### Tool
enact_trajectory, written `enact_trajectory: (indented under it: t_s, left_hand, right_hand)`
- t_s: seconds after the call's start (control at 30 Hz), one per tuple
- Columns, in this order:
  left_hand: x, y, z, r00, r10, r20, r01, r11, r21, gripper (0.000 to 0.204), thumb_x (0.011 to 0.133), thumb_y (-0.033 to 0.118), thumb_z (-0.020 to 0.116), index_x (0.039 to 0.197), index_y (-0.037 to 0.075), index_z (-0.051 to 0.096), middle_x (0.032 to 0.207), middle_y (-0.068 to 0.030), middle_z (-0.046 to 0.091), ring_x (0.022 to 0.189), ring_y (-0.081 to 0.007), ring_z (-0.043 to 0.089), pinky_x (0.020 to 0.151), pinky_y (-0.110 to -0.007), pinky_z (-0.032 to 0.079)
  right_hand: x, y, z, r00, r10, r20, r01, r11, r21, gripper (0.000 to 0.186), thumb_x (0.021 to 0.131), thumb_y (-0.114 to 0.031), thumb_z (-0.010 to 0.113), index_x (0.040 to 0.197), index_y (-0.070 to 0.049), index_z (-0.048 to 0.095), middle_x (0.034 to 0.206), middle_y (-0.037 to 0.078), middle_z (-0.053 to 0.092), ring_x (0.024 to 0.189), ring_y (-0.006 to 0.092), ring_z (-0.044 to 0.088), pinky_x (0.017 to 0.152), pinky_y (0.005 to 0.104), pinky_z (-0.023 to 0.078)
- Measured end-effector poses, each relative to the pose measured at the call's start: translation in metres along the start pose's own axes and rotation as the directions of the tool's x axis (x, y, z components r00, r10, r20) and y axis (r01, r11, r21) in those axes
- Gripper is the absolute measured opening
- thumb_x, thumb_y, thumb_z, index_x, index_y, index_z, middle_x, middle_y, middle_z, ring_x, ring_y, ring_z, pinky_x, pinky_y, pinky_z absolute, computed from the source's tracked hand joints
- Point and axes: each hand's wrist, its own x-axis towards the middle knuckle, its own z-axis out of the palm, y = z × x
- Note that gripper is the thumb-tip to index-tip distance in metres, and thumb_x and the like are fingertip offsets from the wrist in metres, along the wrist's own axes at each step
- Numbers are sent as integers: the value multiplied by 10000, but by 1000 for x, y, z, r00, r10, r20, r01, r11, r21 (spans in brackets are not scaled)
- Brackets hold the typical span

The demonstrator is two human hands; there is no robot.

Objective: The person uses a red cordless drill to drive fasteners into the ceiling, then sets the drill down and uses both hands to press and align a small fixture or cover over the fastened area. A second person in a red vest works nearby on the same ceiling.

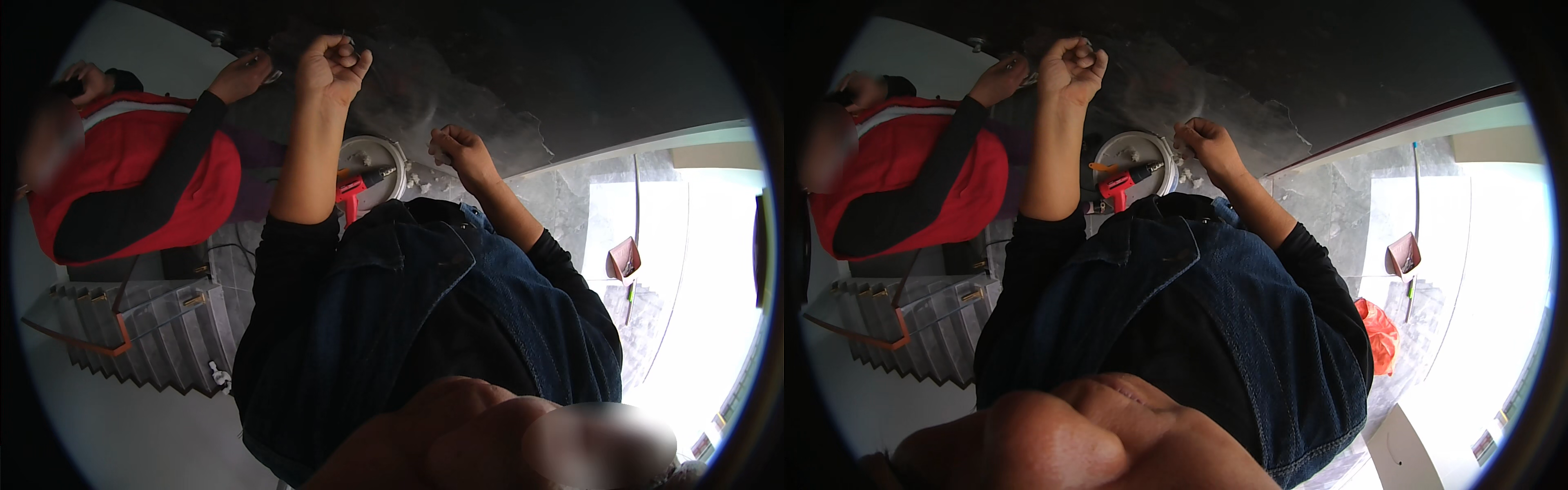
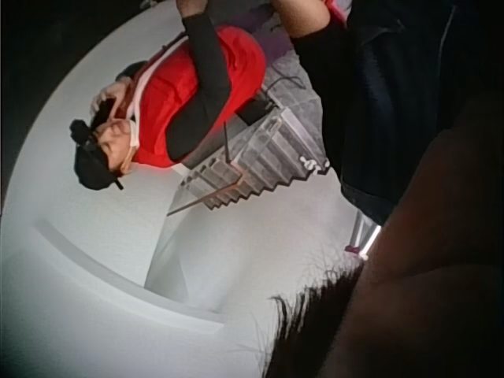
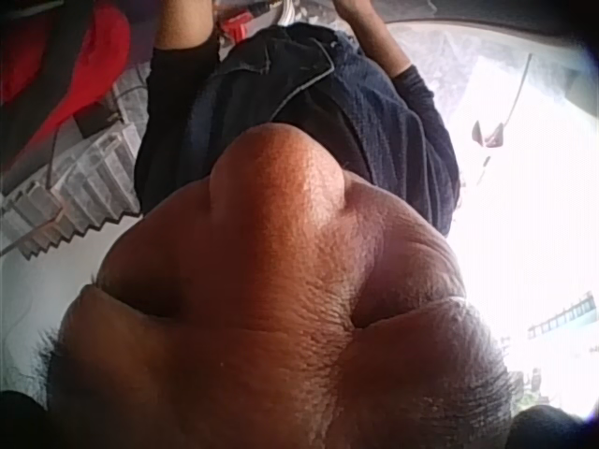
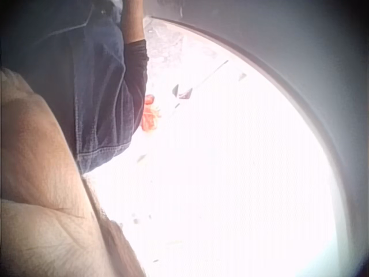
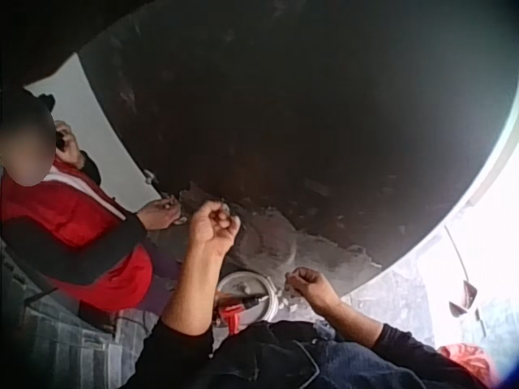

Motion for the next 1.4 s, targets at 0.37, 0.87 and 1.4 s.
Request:
enact_trajectory:
  t_s: [0.37, 0.87, 1.4]
  left_hand:
    - [-24, -10, 2, 998, 59, -2, -58, 991, 123, 68, 764, 52, 595, 785, -6, 623, 640, -63, 561, 517, -139, 492, 661, -425, 559]
    - [-74, -41, 3, 874, -198, 443, 42, 940, 338, 233, 891, 94, 525, 1091, -7, 589, 730, -70, 584, 597, -126, 530, 611, -345, 526]
    - [-103, -77, -10, 920, -48, 388, -227, 743, 630, 217, 860, 130, 656, 1036, 12, 607, 697, -47, 625, 572, -83, 573, 525, -212, 468]
  right_hand:
    - [3, 5, 0, 999, 28, 16, -28, 999, -16, 218, 888, -242, 615, 815, -37, 609, 728, 11, 630, 608, 53, 501, 566, 194, 379]
    - [-9, -40, 12, 983, -184, 7, 180, 968, 177, 294, 953, -263, 514, 968, 21, 586, 860, 66, 607, 743, 125, 548, 694, 260, 450]
    - [-5, -51, 13, 965, -258, -54, 262, 962, 76, 178, 878, -166, 648, 887, 9, 615, 806, 54, 636, 735, 113, 574, 649, 243, 465]
